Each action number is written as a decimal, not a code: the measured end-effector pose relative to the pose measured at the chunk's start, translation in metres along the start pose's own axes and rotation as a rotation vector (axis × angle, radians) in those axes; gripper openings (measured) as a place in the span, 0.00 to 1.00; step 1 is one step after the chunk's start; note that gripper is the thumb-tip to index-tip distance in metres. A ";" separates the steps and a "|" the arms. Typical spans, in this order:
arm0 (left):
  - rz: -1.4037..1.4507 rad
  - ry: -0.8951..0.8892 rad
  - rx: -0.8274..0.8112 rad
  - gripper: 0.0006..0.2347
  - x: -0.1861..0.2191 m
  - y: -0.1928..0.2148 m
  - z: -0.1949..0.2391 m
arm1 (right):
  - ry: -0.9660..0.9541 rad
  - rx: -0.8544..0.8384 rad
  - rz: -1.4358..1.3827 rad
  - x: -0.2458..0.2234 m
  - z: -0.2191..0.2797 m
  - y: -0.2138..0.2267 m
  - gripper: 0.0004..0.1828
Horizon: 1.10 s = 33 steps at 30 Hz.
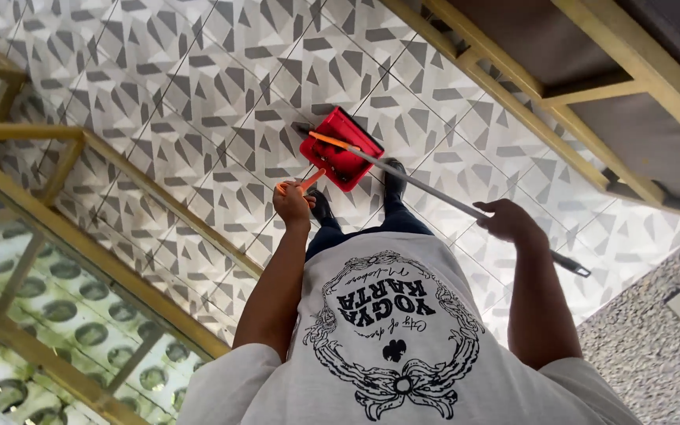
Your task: The person sweeps a tiled floor using a broom and dustpan, moving debris into the dustpan. The person walks around the area, sweeping under furniture and along walls, then deposits the collected debris into the dustpan.
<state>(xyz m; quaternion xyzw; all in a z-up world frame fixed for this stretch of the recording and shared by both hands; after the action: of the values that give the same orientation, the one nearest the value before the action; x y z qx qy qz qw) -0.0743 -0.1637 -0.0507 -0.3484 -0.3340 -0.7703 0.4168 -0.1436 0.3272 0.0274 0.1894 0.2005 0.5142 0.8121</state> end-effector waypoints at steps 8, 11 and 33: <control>0.018 -0.068 0.096 0.06 0.012 0.024 0.042 | 0.249 0.290 0.544 -0.070 -0.069 0.113 0.27; 0.043 -0.042 0.151 0.07 -0.008 0.029 0.042 | 0.309 0.428 0.536 -0.088 -0.122 0.105 0.21; 0.324 0.153 0.439 0.05 -0.061 0.116 0.095 | 0.286 -0.093 0.692 -0.094 -0.001 0.095 0.28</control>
<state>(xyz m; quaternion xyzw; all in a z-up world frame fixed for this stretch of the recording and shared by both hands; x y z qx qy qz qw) 0.0770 -0.1120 -0.0232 -0.2393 -0.4003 -0.6270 0.6240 -0.2533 0.2799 0.0878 0.1350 0.2122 0.7880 0.5619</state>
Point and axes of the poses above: each hand's wrist, its own z-axis away from the middle knuckle, its own y-axis out of the back of the hand, x = y × z, the point moved 10 cm from there along -z, towards the middle knuckle, and after that the axes turned 10 degrees about x, right-handed, at the moved point
